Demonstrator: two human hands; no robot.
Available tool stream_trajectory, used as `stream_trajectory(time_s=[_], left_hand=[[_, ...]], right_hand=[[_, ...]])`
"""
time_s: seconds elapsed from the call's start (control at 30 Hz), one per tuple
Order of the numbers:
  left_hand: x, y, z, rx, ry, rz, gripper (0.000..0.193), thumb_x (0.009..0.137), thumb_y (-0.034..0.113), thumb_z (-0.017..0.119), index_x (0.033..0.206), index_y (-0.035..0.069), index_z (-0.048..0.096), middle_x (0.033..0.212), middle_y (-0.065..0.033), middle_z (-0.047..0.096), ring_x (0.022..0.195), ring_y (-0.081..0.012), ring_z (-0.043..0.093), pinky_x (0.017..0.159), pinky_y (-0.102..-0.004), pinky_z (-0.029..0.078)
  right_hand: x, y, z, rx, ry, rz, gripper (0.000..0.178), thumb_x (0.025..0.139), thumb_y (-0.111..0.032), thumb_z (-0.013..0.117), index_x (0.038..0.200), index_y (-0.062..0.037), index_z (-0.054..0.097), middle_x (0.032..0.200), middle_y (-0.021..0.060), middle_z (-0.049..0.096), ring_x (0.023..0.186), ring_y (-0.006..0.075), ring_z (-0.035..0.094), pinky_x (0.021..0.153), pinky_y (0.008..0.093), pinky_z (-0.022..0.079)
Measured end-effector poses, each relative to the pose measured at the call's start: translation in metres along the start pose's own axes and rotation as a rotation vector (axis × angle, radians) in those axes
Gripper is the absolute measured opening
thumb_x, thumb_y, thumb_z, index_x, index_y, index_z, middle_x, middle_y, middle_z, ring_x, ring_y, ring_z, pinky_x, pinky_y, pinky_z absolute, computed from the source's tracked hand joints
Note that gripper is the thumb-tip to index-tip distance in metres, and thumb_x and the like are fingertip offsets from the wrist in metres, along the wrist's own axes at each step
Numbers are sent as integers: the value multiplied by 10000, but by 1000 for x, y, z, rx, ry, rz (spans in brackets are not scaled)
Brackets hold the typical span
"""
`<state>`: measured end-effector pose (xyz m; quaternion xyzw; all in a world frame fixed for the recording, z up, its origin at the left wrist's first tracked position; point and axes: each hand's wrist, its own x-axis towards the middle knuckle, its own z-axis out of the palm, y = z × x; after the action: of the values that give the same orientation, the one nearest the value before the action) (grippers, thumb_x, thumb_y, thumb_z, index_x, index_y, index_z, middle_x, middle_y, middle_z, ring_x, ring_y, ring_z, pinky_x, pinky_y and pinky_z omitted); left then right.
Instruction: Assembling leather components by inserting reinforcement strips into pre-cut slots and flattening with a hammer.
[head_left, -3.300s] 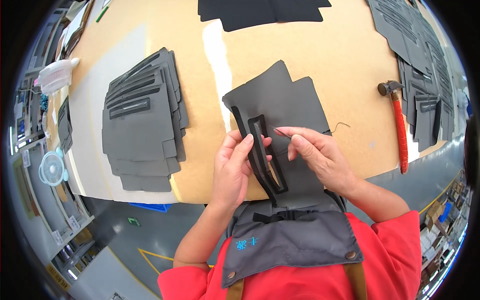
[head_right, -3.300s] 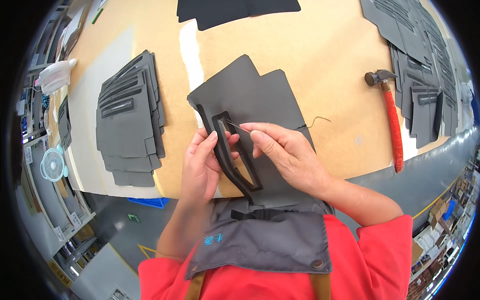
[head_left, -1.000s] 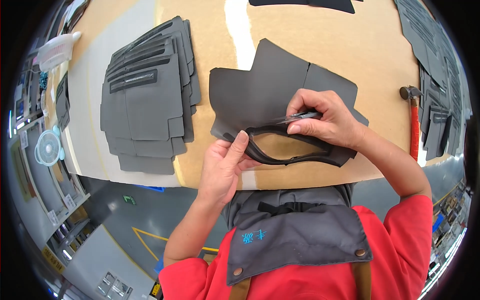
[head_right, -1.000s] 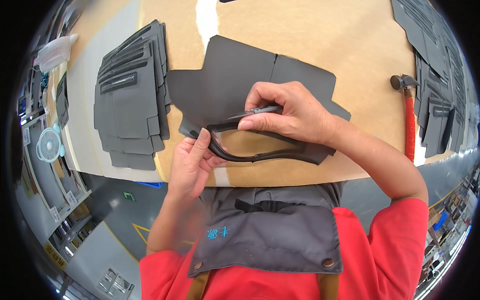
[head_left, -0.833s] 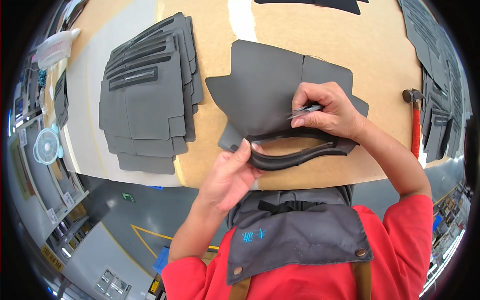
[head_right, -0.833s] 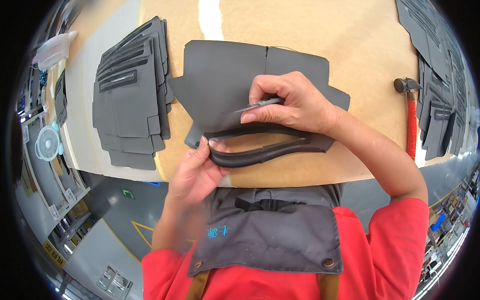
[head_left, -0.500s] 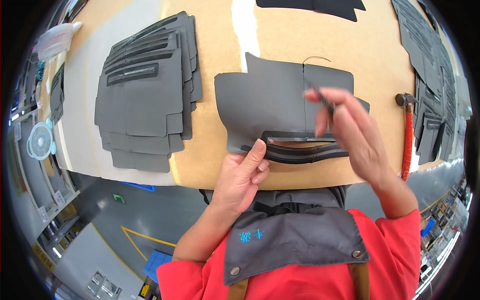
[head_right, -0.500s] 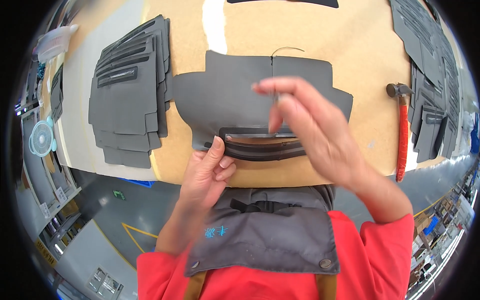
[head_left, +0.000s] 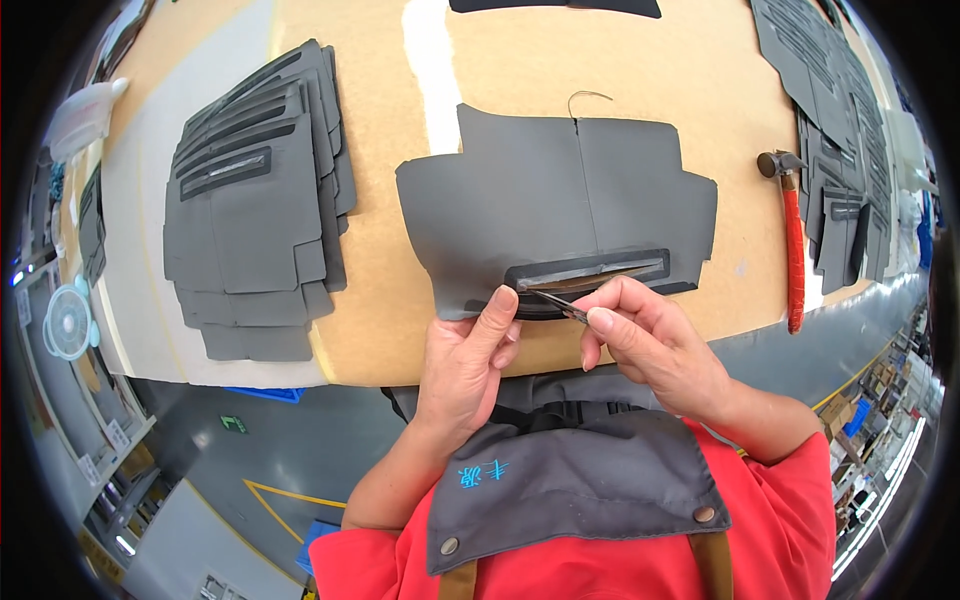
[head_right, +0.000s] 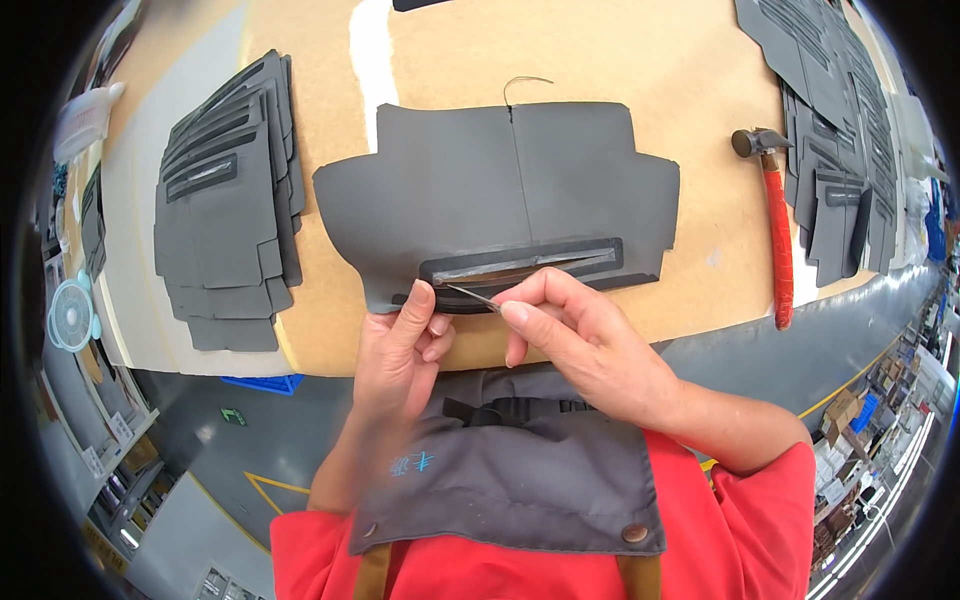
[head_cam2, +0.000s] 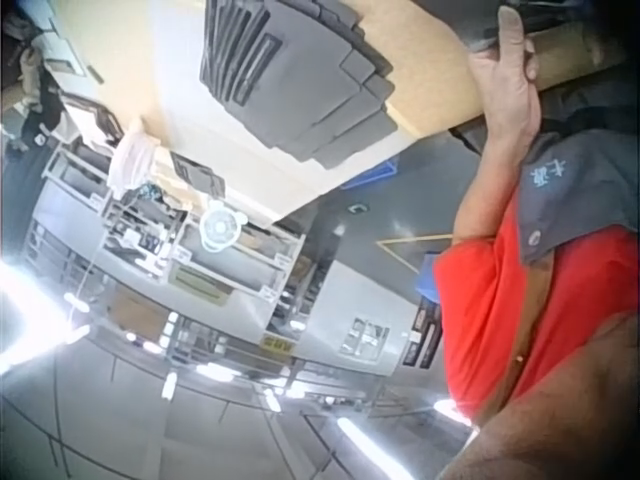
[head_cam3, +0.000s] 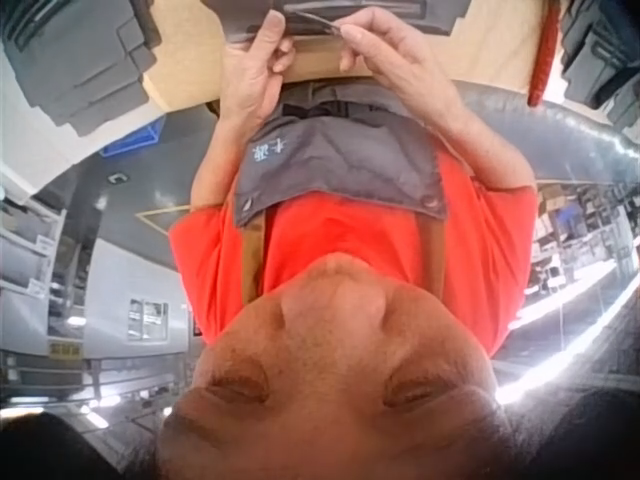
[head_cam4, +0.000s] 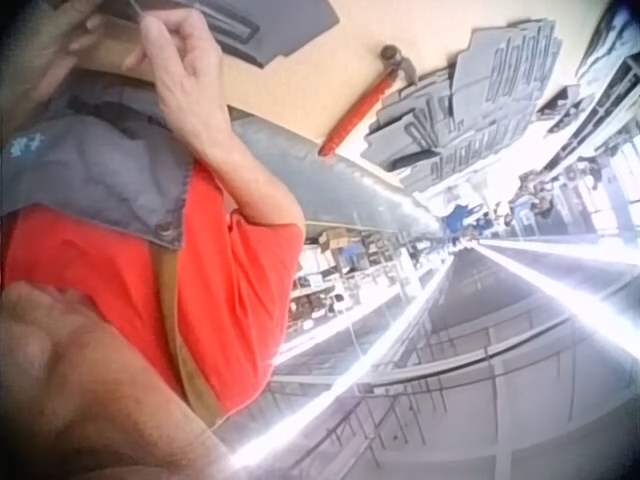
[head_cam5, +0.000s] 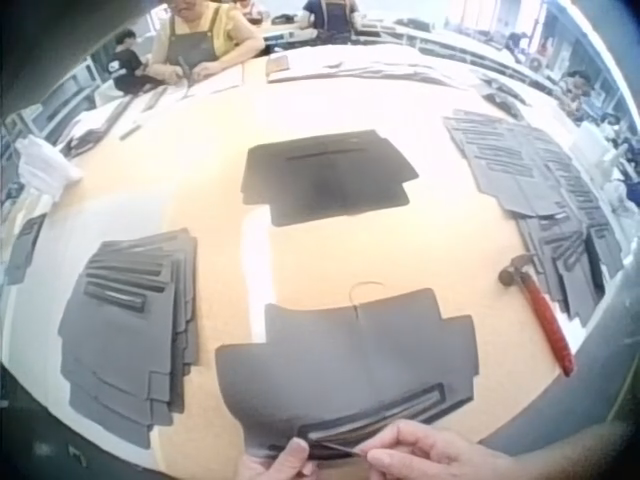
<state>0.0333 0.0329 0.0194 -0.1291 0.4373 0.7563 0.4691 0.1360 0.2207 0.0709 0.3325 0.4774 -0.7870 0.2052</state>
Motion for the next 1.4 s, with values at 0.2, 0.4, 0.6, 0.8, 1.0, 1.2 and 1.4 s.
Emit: stream_trajectory(time_s=[0.2,0.4,0.6,0.8,1.0,1.2,1.4], left_hand=[[-1,-2,-5,40,9,26,123,1026,213,679,1054,94,667,984,14,665,739,-70,500,566,-220,359],[-1,-3,-5,45,24,16,124,1015,202,695,1028,82,667,966,3,663,745,-78,517,564,-229,367],[-2,-3,-5,127,19,30,131,1009,190,700,1055,81,643,944,3,648,749,-83,526,562,-239,376],[-3,-4,-3,92,21,30,130,1007,175,702,1075,89,631,953,9,639,752,-82,524,562,-234,376],[-3,-7,-5,86,18,39,144,1002,175,709,1085,92,626,963,13,637,759,-80,523,566,-231,378],[-5,-6,-4,104,34,28,147,999,177,714,1090,97,629,977,19,630,767,-80,522,571,-235,379],[-6,-6,-4,115,39,40,143,997,174,716,1087,100,633,975,20,628,773,-78,521,569,-233,379]], right_hand=[[1,-3,0,-4,-9,9,289,1091,-290,550,1192,-24,602,906,7,631,918,60,565,868,254,451],[3,-5,0,-22,-9,26,288,1091,-284,553,1171,-11,601,910,9,625,903,59,576,868,257,464],[4,-7,4,-1,-18,10,281,1092,-263,551,1159,6,598,924,9,615,895,63,593,851,258,484],[5,3,4,27,10,-36,269,1092,-254,554,1151,4,603,915,1,601,882,57,560,845,243,463],[6,7,6,56,28,-41,259,1090,-249,560,1148,-1,607,905,-9,581,868,52,544,827,235,455],[6,8,8,105,26,-35,231,1085,-236,570,1139,-14,603,907,-14,585,851,45,546,808,227,456],[5,7,8,100,20,-21,211,1083,-229,569,1120,-24,600,898,-14,588,839,44,543,795,231,457]])
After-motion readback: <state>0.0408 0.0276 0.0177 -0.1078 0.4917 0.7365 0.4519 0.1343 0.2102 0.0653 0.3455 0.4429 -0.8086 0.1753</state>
